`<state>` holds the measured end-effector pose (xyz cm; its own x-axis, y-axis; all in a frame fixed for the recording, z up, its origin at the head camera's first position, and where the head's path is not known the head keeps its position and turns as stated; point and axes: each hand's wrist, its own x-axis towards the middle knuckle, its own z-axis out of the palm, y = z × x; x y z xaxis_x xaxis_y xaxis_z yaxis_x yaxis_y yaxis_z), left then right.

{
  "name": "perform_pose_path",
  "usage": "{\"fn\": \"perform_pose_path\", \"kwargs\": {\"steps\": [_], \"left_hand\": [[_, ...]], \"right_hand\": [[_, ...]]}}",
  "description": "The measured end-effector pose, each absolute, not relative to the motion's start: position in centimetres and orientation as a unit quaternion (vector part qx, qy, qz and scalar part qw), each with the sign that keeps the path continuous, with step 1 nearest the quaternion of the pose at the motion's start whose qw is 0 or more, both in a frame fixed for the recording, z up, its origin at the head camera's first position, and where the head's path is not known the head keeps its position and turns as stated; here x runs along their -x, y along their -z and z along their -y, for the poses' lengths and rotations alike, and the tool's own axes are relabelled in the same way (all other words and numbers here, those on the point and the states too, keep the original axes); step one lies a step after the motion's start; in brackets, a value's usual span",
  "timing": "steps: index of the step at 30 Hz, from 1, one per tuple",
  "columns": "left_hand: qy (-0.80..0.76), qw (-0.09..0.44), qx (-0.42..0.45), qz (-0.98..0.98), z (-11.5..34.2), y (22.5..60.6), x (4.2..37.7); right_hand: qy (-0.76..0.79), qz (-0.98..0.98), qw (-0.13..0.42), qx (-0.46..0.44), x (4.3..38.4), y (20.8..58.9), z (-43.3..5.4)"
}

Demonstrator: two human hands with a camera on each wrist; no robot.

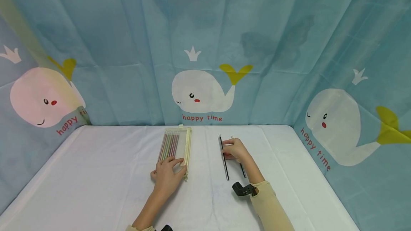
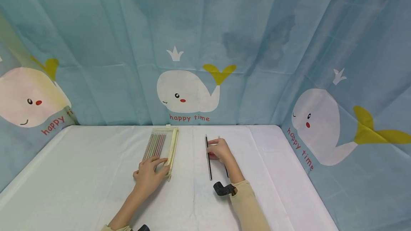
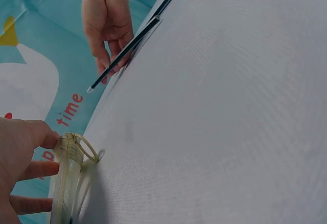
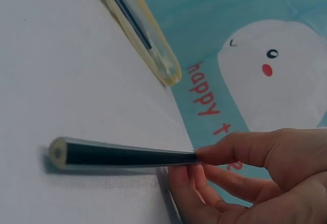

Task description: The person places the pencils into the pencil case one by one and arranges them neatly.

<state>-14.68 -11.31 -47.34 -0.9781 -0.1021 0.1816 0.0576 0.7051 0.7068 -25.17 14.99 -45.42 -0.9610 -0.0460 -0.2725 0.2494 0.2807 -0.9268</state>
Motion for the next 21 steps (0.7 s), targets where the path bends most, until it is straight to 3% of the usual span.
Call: {"fn": "perform_pose_path", "kwargs": {"steps": [9, 21], "left_hand": [[0.382, 0.108, -0.011, 0.918, 11.29, 47.43, 14.75], [0.379, 0.113, -0.01, 0.918, 11.27, 47.16, 14.65]], "right_hand": [[0.624, -0.764, 0.156, -0.054, 25.14, 45.27, -14.79], [0.647, -0.746, 0.157, -0.031, 25.08, 45.46, -14.3]]}}
